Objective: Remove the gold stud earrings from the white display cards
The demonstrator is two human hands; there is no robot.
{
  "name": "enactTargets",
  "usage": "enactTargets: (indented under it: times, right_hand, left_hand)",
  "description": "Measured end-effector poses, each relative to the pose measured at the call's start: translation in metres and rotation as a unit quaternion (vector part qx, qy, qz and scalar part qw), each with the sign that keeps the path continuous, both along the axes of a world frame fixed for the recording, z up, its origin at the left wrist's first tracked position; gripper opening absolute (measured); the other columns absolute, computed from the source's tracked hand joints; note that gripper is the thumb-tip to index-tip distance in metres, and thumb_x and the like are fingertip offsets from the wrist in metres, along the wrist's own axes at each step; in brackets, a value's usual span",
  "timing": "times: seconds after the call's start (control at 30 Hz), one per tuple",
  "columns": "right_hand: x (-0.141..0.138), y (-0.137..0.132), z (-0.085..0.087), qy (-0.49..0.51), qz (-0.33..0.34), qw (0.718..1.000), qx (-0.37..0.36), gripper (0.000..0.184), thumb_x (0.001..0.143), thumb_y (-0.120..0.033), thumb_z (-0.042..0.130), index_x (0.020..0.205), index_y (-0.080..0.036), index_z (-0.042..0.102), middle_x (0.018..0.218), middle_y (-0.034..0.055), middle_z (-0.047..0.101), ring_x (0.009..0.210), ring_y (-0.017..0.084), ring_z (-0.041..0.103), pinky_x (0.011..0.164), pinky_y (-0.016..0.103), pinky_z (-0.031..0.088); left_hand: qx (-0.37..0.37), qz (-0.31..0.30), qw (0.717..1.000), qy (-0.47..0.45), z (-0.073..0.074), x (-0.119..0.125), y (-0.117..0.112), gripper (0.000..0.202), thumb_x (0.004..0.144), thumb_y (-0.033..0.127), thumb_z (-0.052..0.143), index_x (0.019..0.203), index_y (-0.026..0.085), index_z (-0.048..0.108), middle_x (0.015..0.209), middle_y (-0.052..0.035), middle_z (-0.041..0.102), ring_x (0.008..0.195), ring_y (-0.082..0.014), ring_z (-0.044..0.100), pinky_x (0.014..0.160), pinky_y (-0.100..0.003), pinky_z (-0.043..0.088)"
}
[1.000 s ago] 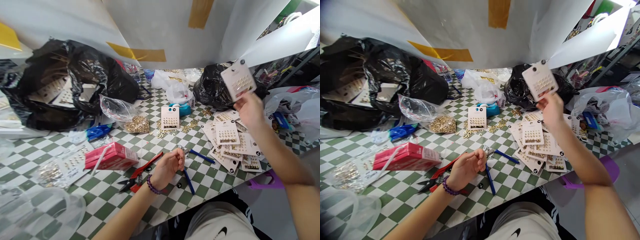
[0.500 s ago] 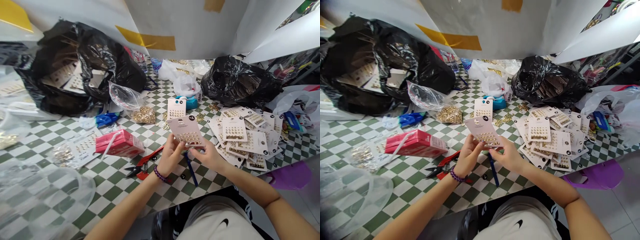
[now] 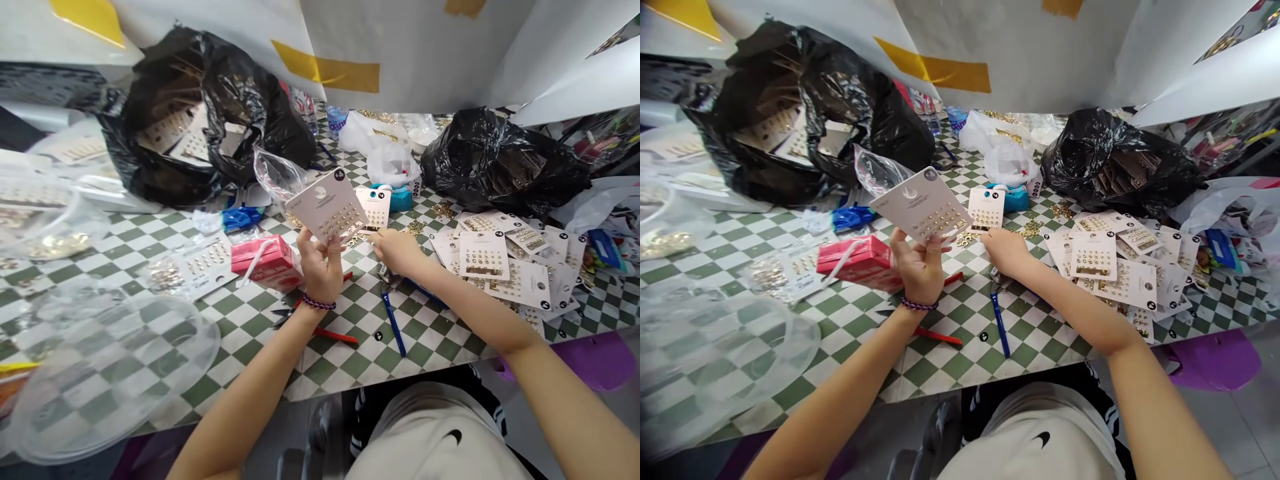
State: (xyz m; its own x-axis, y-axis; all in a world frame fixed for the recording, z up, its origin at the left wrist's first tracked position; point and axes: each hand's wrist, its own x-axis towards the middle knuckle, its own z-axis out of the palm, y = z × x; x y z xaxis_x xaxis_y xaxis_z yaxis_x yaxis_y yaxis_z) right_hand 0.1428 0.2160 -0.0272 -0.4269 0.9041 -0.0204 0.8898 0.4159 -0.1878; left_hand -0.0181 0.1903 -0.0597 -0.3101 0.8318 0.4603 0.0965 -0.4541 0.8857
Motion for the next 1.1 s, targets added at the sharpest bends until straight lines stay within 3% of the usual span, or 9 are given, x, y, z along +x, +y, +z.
enactTargets:
  times: [0.2, 0.37, 0.43, 0.5, 0.57, 0.7, 0.77, 0.93, 1.1]
  right_hand:
    - [0.004, 0.016, -0.014, 0.011, -0.002, 1.0, 0.01, 0.017, 0.087, -0.014, 0.049, 0.089, -0.015, 0.066, 0.095, 0.0094, 0.062, 0.084, 0.019, 0.054, 0.054, 0.028, 0.023]
    - [0.013, -0.002, 0.008, 0.089, -0.027, 0.994, 0.054, 0.011, 0.087, -0.014, 0.05, 0.089, -0.015, 0.061, 0.093, 0.0054, 0.062, 0.085, 0.015, 0.055, 0.062, 0.027, 0.036]
    - [0.019, -0.017, 0.016, 0.181, -0.06, 0.978, 0.08, 0.012, 0.089, -0.017, 0.047, 0.094, -0.015, 0.058, 0.087, 0.0042, 0.062, 0.077, 0.013, 0.055, 0.066, 0.027, 0.042]
    - [0.025, -0.032, 0.019, 0.329, -0.116, 0.935, 0.057, 0.011, 0.088, -0.025, 0.05, 0.092, -0.016, 0.056, 0.072, 0.0007, 0.059, 0.06, 0.01, 0.053, 0.058, 0.025, 0.045]
    - [0.031, -0.043, 0.015, 0.475, -0.174, 0.863, -0.001, 0.015, 0.084, -0.031, 0.056, 0.089, -0.017, 0.054, 0.062, -0.0018, 0.056, 0.047, 0.009, 0.049, 0.047, 0.025, 0.045]
    - [0.032, -0.053, 0.008, 0.67, -0.23, 0.7, -0.088, 0.025, 0.072, -0.03, 0.068, 0.086, -0.017, 0.052, 0.069, -0.0004, 0.061, 0.053, 0.009, 0.056, 0.047, 0.023, 0.053]
    - [0.028, -0.053, 0.01, 0.716, -0.239, 0.643, -0.13, 0.031, 0.067, -0.03, 0.073, 0.085, -0.016, 0.052, 0.069, -0.001, 0.062, 0.055, 0.009, 0.058, 0.049, 0.021, 0.054]
    - [0.02, -0.056, 0.014, 0.742, -0.228, 0.579, -0.25, 0.034, 0.061, -0.028, 0.077, 0.084, -0.017, 0.053, 0.069, -0.0026, 0.064, 0.057, 0.008, 0.061, 0.049, 0.017, 0.054]
    - [0.021, -0.058, 0.007, 0.723, -0.217, 0.579, -0.309, 0.029, 0.064, -0.027, 0.074, 0.081, -0.018, 0.053, 0.071, -0.0024, 0.064, 0.061, 0.008, 0.063, 0.054, 0.018, 0.056]
  left_hand:
    - [-0.062, -0.044, 0.996, -0.045, 0.004, 0.004, -0.003, 0.051, 0.084, 0.043, 0.059, 0.12, 0.017, 0.034, 0.108, -0.012, 0.06, 0.088, -0.0174, 0.066, 0.063, -0.022, 0.058]
    - [-0.166, -0.156, 0.965, -0.134, 0.013, 0.005, -0.004, 0.052, 0.079, 0.029, 0.054, 0.123, 0.017, 0.029, 0.106, -0.0114, 0.061, 0.074, -0.0151, 0.066, 0.057, -0.021, 0.055]
    - [-0.206, -0.208, 0.942, -0.163, 0.017, 0.007, -0.006, 0.056, 0.074, 0.025, 0.054, 0.123, 0.017, 0.028, 0.106, -0.0111, 0.062, 0.072, -0.0153, 0.067, 0.058, -0.022, 0.056]
    - [-0.232, -0.249, 0.923, -0.178, 0.019, 0.009, -0.009, 0.06, 0.072, 0.023, 0.054, 0.125, 0.017, 0.026, 0.106, -0.011, 0.063, 0.074, -0.0159, 0.067, 0.06, -0.024, 0.056]
    - [-0.243, -0.279, 0.91, -0.185, 0.021, 0.012, -0.013, 0.062, 0.075, 0.023, 0.056, 0.128, 0.018, 0.024, 0.106, -0.0112, 0.063, 0.078, -0.0166, 0.067, 0.063, -0.025, 0.057]
    - [-0.248, -0.32, 0.898, -0.173, 0.023, 0.015, -0.02, 0.066, 0.08, 0.028, 0.059, 0.133, 0.018, 0.02, 0.112, -0.014, 0.061, 0.088, -0.0181, 0.067, 0.07, -0.025, 0.057]
    - [-0.256, -0.328, 0.895, -0.16, 0.022, 0.016, -0.022, 0.067, 0.081, 0.029, 0.059, 0.133, 0.017, 0.019, 0.115, -0.0151, 0.06, 0.09, -0.0185, 0.067, 0.071, -0.025, 0.056]
    - [-0.27, -0.342, 0.889, -0.14, 0.019, 0.021, -0.025, 0.064, 0.083, 0.03, 0.056, 0.134, 0.016, 0.02, 0.115, -0.0154, 0.061, 0.096, -0.0191, 0.065, 0.071, -0.025, 0.056]
    - [-0.224, -0.366, 0.896, -0.11, 0.011, 0.026, -0.029, 0.058, 0.087, 0.028, 0.05, 0.135, 0.016, 0.021, 0.116, -0.0155, 0.061, 0.094, -0.0178, 0.065, 0.073, -0.026, 0.054]
